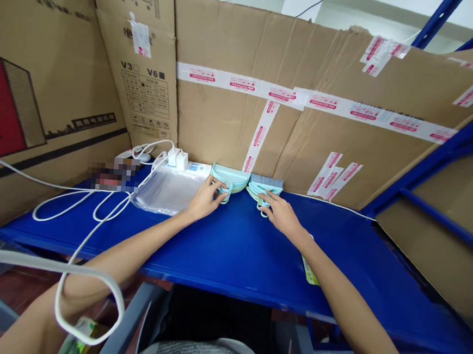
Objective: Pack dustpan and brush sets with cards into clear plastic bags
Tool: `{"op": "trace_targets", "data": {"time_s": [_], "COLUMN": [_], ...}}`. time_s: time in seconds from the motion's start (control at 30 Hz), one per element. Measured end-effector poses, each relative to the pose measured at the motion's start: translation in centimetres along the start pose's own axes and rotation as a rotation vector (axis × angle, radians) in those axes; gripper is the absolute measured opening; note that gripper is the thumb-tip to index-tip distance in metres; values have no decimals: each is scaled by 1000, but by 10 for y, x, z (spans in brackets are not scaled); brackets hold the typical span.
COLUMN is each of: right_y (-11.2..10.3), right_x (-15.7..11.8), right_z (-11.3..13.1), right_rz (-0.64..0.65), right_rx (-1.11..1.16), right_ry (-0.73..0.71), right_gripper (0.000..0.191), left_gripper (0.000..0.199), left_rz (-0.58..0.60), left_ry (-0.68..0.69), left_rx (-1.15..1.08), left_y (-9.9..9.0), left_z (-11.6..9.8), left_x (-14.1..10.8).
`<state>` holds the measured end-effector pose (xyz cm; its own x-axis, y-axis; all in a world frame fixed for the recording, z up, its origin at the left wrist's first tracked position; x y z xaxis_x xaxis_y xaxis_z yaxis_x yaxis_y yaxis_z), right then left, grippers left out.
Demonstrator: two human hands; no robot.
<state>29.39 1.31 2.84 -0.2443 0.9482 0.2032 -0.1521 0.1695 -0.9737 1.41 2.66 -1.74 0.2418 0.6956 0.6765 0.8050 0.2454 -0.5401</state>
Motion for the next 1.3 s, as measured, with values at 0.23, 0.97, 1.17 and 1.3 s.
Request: {"op": "trace_targets", "data": {"time_s": [0.23, 0.97, 1.17, 1.3], "right_y": [14, 16, 22, 22], "right_x": [-2, -10, -6, -4], "right_z": [3, -1, -6, 0], "right_rz": [51, 150, 138, 133], "right_rx": [-117, 11, 66, 88], "right_ry": [11, -2, -69, -68], "right_gripper": [45, 57, 39, 36], "left_gripper": [18, 19, 19, 17], "left_rz": [12, 36, 43, 53], "left_ry": [5, 5, 18, 19], "left_rx": [16, 46, 48, 30], "left_y": [0, -7, -8, -8], "left_z": [3, 2, 1, 0], "left_x": [-1, 0, -1, 0]}}
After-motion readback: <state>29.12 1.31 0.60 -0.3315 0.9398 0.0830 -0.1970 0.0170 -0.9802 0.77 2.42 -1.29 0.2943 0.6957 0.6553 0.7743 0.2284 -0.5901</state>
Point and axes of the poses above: each hand's wrist, its own x-axis towards the middle knuckle, its own y-axis out of the palm, z = x × y, the point moved 2 cm from there along x, towards the middle knuckle, and after that the axes turned 10 degrees about y, right-handed, at the moved point
